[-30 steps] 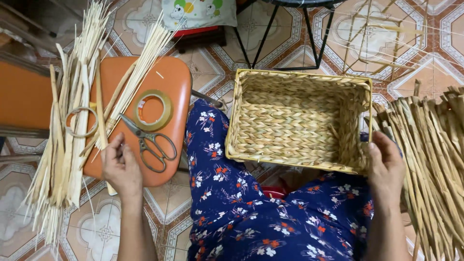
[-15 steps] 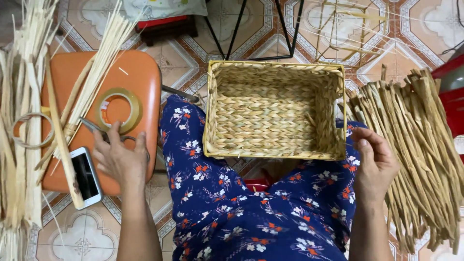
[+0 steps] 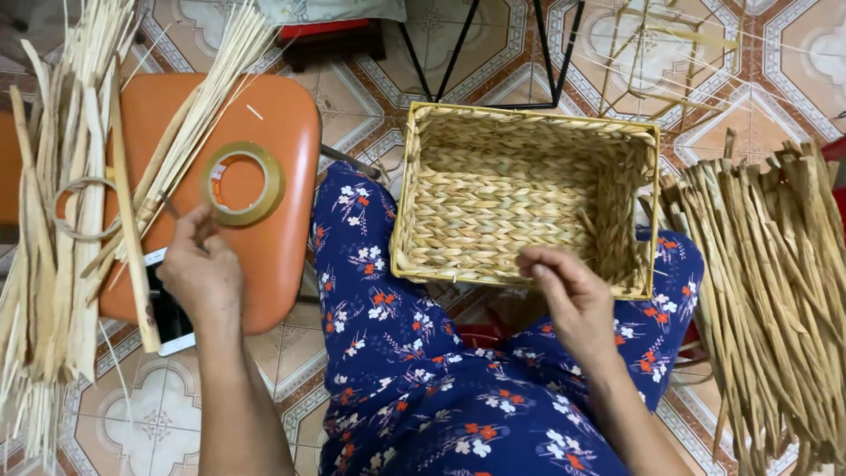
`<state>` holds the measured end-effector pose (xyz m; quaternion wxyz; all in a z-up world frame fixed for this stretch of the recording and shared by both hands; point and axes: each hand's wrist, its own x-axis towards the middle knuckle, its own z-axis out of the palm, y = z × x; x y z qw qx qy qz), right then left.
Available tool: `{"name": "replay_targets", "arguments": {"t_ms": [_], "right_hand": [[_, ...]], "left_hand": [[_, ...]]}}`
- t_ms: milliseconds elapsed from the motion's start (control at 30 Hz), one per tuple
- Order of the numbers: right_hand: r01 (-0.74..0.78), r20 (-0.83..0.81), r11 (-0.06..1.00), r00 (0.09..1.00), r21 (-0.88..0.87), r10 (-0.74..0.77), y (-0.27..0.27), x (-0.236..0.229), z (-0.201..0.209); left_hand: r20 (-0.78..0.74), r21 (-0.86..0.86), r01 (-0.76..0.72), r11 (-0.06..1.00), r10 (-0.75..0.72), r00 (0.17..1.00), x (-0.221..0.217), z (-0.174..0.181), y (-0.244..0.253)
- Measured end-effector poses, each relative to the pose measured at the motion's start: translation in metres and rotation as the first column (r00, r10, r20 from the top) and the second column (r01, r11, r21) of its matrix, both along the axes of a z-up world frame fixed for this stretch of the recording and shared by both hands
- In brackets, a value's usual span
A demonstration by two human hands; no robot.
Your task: Trim and finish a hand-woven basket using scissors.
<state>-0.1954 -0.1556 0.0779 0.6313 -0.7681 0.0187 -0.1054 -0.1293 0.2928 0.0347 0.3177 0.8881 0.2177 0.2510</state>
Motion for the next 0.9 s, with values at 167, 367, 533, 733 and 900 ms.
{"name": "replay_targets", "arguments": {"t_ms": [167, 367, 533, 733, 900], "right_hand": [[-0.286, -0.065, 0.958, 0.957, -0.030, 0.283, 0.041, -0.002, 0.001], [-0.376, -0.070, 0.919, 0.926, -0.119, 0.370, 0.072, -0.009, 0.027], [-0.374, 0.224, 0.893, 0.875, -0.250, 0.429, 0.076, -0.012, 0.060], [-0.422, 0.167, 0.874, 0.869, -0.242, 0.466, 0.066, -0.022, 0.056], [-0.341, 0.001, 0.826, 0.925, 0.449, 0.381, 0.022, -0.015, 0.035]], "left_hand": [[0.187, -0.414, 0.164, 0.896, -0.092, 0.978, -0.023, 0.030, 0.017], [0.157, -0.602, 0.203, 0.772, -0.135, 0.978, -0.071, 0.123, -0.055], [0.090, -0.569, 0.412, 0.712, -0.444, 0.892, -0.100, 0.150, -0.079], [0.215, -0.674, 0.637, 0.374, -0.726, 0.653, -0.074, 0.142, -0.146], [0.484, -0.704, 0.704, 0.089, -0.666, 0.568, -0.045, 0.105, -0.261]]}}
